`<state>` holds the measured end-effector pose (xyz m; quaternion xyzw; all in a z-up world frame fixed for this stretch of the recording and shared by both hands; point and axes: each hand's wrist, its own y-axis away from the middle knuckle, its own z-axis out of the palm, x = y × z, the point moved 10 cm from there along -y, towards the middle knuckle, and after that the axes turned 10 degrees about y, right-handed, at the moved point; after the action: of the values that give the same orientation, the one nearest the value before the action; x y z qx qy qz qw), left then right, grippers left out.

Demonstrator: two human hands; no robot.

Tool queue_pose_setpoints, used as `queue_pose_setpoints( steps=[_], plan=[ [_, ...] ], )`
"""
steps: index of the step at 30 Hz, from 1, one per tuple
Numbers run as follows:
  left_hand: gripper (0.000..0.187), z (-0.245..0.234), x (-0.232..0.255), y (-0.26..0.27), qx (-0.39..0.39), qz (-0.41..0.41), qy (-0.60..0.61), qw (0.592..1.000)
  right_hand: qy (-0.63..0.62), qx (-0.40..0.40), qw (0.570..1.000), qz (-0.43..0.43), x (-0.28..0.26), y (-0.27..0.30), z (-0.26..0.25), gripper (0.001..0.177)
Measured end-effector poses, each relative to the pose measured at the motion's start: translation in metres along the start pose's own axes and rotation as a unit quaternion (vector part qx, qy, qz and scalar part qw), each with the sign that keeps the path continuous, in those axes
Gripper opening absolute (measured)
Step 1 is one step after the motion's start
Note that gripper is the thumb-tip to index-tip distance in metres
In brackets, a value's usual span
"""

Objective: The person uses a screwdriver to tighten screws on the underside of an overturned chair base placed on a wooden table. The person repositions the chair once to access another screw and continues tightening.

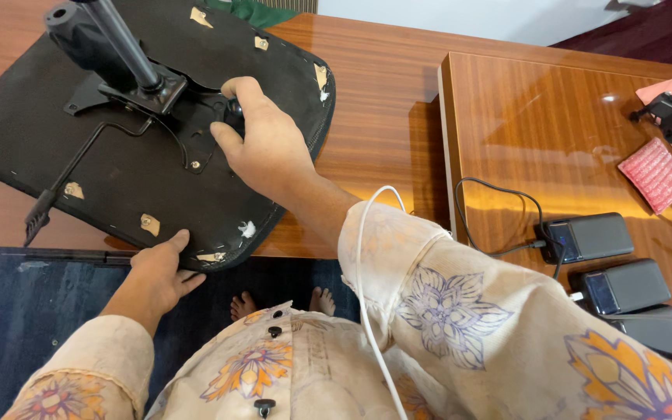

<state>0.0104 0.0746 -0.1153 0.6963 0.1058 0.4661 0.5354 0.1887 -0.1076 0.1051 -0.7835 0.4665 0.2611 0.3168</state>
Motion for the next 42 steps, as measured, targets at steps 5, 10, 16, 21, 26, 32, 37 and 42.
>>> queue_pose_setpoints(
  steps=[5, 10, 16, 21, 26, 32, 37, 42],
  plan=[
    [0.051, -0.005, 0.005, -0.010, 0.000, -0.024, 0.018, 1.000, 0.010, 0.009, 1.000, -0.025, -0.008, -0.006, 0.007, 0.043],
    [0.047, -0.009, -0.001, -0.020, 0.003, -0.045, 0.035, 0.998, 0.015, 0.006, 1.000, -0.026, -0.009, -0.008, 0.010, 0.042],
    [0.038, -0.011, -0.004, -0.025, 0.018, -0.031, 0.009, 0.999, 0.013, 0.009, 1.000, -0.014, -0.009, -0.001, 0.005, 0.041],
    [0.034, -0.010, -0.001, -0.024, 0.033, -0.028, -0.032, 0.999, 0.016, -0.012, 1.000, 0.011, -0.007, 0.000, 0.002, 0.039],
    [0.037, -0.012, 0.001, -0.021, 0.045, -0.031, -0.086, 0.995, 0.016, -0.038, 0.998, 0.040, -0.007, -0.011, 0.001, 0.038],
    [0.039, -0.017, -0.001, -0.022, 0.016, -0.025, -0.095, 0.995, 0.010, -0.024, 0.999, 0.020, -0.015, -0.017, 0.006, 0.040],
    [0.039, -0.010, -0.001, -0.011, -0.020, -0.018, -0.073, 0.997, -0.005, -0.004, 1.000, 0.007, -0.015, -0.015, 0.008, 0.037],
    [0.045, 0.001, -0.008, 0.013, -0.054, 0.009, -0.119, 0.991, -0.019, 0.046, 0.999, -0.009, -0.006, -0.006, -0.003, 0.036]
  ],
)
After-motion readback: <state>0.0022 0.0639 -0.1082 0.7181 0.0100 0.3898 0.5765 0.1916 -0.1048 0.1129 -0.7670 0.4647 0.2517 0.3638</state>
